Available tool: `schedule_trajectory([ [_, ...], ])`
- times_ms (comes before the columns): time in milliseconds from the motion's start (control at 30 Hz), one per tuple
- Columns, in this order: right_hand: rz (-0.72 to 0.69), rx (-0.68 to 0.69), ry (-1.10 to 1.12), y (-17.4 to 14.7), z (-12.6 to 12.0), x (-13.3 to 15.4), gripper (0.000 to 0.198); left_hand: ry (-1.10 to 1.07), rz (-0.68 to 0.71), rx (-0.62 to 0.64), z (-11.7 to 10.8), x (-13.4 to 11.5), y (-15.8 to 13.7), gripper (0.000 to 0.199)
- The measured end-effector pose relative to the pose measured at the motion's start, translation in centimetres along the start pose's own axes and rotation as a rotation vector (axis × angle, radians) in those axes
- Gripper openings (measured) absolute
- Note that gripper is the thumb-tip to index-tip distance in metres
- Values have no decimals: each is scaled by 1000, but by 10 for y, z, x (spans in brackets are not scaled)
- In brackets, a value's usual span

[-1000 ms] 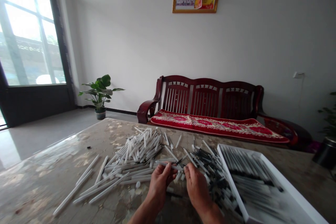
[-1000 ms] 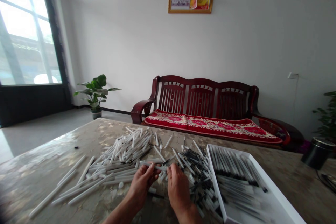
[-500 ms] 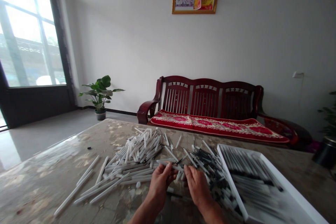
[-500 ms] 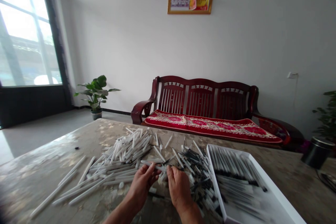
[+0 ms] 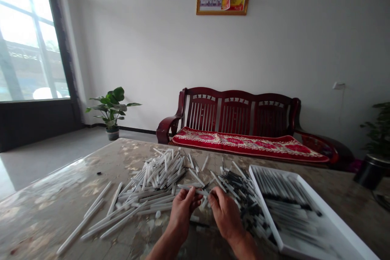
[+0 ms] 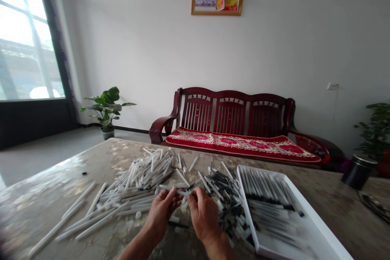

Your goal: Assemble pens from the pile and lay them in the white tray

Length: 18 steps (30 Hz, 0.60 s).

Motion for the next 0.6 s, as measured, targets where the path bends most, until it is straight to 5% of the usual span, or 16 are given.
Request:
schedule_trajectory([
  [600,80,19,-31,-1,5,-10,60,41,8,-5,1,2,1,45],
])
Point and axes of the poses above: each hand's wrist, its own y-axis towards the middle knuckle, its own z-axis out of the palm, x = y × z, the point moved 10 cm from there along y, towards the middle knuckle, and after that the axes turned 12 degrees about -z, right-handed, at the moved point
